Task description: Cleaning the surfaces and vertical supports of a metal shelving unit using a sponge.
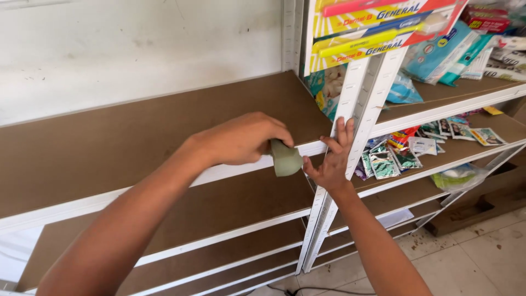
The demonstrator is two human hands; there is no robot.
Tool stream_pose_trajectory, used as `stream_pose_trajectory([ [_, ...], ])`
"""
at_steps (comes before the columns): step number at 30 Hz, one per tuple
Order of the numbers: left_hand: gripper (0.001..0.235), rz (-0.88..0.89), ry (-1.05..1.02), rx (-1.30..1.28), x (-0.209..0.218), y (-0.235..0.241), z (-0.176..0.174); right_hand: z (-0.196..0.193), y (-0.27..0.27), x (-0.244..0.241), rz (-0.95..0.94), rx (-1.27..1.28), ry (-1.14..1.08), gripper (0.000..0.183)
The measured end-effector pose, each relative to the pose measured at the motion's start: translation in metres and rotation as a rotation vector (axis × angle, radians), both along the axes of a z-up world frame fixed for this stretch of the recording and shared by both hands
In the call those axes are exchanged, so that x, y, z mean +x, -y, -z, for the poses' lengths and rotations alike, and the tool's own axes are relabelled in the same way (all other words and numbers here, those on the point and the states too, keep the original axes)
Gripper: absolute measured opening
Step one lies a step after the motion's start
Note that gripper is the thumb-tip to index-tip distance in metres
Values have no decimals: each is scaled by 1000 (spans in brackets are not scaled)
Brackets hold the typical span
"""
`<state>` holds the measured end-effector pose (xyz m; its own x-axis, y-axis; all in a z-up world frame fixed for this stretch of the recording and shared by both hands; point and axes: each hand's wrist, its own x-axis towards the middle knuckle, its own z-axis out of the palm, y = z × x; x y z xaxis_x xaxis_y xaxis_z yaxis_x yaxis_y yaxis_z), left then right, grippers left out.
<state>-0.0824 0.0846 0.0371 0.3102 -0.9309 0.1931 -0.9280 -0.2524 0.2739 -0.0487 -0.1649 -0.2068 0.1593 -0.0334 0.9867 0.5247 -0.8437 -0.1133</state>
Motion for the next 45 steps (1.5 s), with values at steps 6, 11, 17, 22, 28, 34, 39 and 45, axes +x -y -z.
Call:
stream_pose_trajectory([
  [6, 39, -274, 170, -75, 87, 15, 0, 4, 4, 13, -21, -20, 88, 76],
  [11, 52, -511, 459, 11, 216, 46, 38, 9, 9, 24, 12, -35, 119, 75],
  [17, 35, -599, 300, 58, 229, 78, 66, 20, 9, 25, 55, 1, 98, 70],
  [22, 49, -286, 30, -95, 113, 69, 36, 15, 7, 24, 48, 1, 120, 72],
  [28, 39, -159, 98, -79, 30, 33, 26, 14, 7, 17, 3, 26, 24, 70],
  [34, 41, -75, 147, 55, -23, -10, 10, 7, 2, 5, 7, 33, -51, 70],
  [39, 42, -139, -20, 42, -21, -4, -21, 7, 7, 15, -64, 8, 74, 76],
  [45, 37, -101, 107, -153, 51, 73, 15, 11, 9, 18, -83, 2, 117, 73],
])
